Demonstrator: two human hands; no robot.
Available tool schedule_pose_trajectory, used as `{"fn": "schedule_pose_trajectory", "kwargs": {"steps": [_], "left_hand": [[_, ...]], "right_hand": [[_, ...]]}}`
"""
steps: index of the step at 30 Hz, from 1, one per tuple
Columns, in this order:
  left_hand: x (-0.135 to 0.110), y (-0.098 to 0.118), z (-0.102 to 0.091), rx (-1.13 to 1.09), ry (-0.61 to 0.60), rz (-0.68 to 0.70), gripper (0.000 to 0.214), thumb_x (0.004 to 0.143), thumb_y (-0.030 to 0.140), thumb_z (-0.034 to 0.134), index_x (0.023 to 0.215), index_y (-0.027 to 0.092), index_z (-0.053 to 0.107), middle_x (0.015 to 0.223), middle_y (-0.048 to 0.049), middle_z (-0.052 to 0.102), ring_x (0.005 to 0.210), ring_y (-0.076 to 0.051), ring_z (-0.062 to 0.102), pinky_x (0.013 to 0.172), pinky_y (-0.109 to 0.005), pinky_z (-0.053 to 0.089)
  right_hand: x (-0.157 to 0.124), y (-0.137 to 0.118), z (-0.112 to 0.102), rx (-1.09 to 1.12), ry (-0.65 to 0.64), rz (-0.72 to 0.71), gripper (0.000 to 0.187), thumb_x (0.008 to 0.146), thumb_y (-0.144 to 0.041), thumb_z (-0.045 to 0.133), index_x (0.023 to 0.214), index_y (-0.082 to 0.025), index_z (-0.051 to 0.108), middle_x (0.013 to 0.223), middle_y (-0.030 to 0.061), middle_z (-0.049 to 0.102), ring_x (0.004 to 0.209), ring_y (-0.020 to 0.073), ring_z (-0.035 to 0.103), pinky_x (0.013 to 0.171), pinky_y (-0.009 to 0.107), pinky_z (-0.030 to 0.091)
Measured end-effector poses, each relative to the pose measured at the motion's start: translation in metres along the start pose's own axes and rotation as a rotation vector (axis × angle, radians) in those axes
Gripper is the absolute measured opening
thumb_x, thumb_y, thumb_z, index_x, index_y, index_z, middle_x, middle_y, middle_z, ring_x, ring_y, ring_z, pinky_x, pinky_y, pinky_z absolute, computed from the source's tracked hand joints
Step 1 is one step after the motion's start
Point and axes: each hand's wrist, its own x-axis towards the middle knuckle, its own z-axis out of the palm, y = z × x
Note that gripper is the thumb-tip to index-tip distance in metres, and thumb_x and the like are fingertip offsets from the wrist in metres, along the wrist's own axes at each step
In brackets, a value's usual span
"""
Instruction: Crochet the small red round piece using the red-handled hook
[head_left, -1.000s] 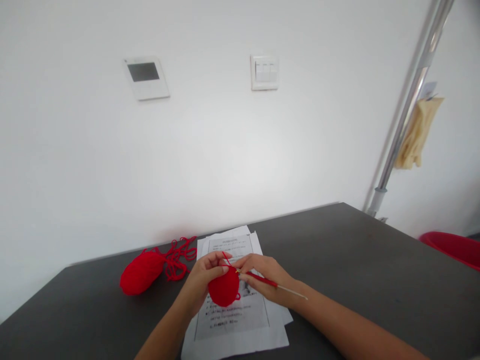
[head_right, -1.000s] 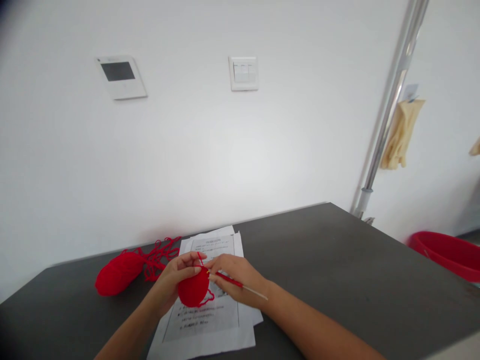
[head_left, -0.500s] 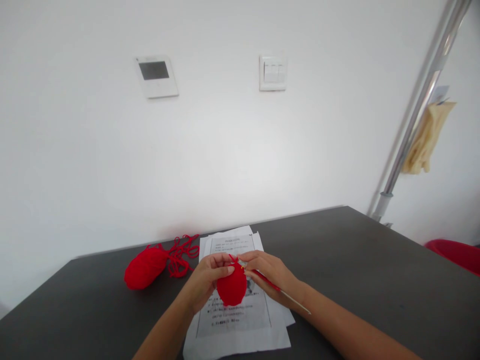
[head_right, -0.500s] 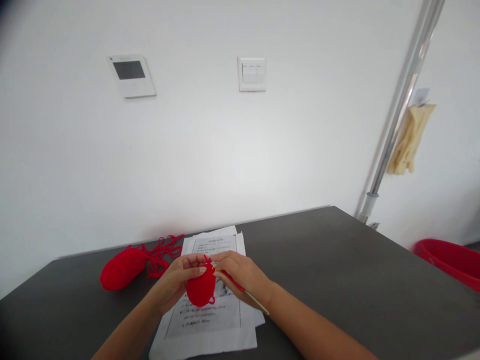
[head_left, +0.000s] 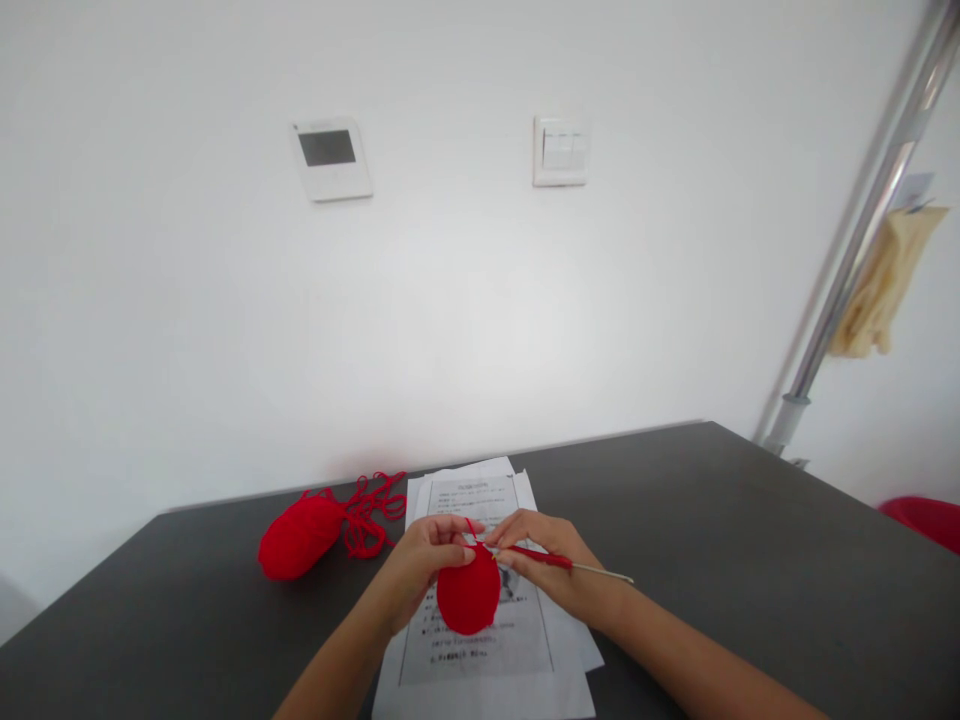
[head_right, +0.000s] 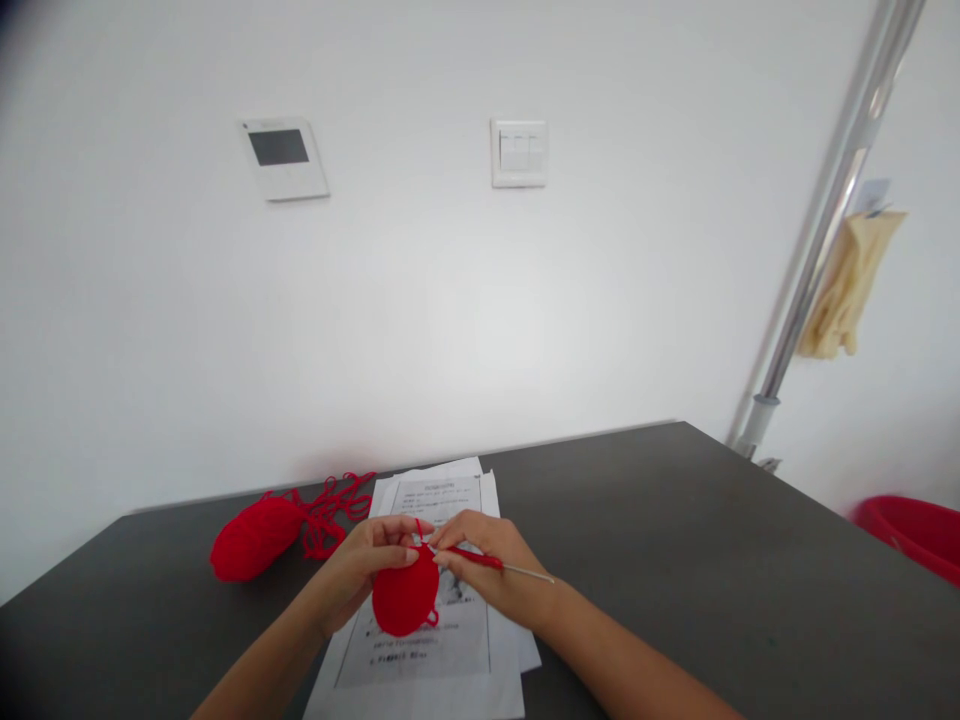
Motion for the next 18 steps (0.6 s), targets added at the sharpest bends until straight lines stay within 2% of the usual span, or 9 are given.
{"fn": "schedule_pose_trajectory", "kwargs": {"steps": [8, 18], "left_hand": [[0.002, -0.001, -0.004, 0.044, -0.023, -0.009, 0.029, 0.051, 0.012, 0.069, 0.079, 0.010, 0.069, 0.055, 0.0012, 0.061, 0.047, -0.007, 0.050, 0.050, -0.019, 0.032], [0.002, -0.001, -0.004, 0.061, -0.037, -0.025, 0.030, 0.049, 0.012, 0.069, 0.079, 0.010, 0.069, 0.054, 0.0014, 0.061, 0.046, -0.006, 0.048, 0.050, -0.020, 0.029]], "right_hand": [[0.002, 0.002, -0.001, 0.182, 0.012, 0.176, 0.016, 0.082, -0.032, 0.064, 0.081, -0.015, 0.065, 0.089, 0.0083, 0.071, 0.082, 0.0167, 0.066, 0.072, 0.029, 0.051], [0.005, 0.000, -0.010, 0.251, -0.085, 0.230, 0.018, 0.082, -0.032, 0.065, 0.084, -0.014, 0.063, 0.091, 0.0097, 0.071, 0.083, 0.0167, 0.065, 0.073, 0.030, 0.050]]}}
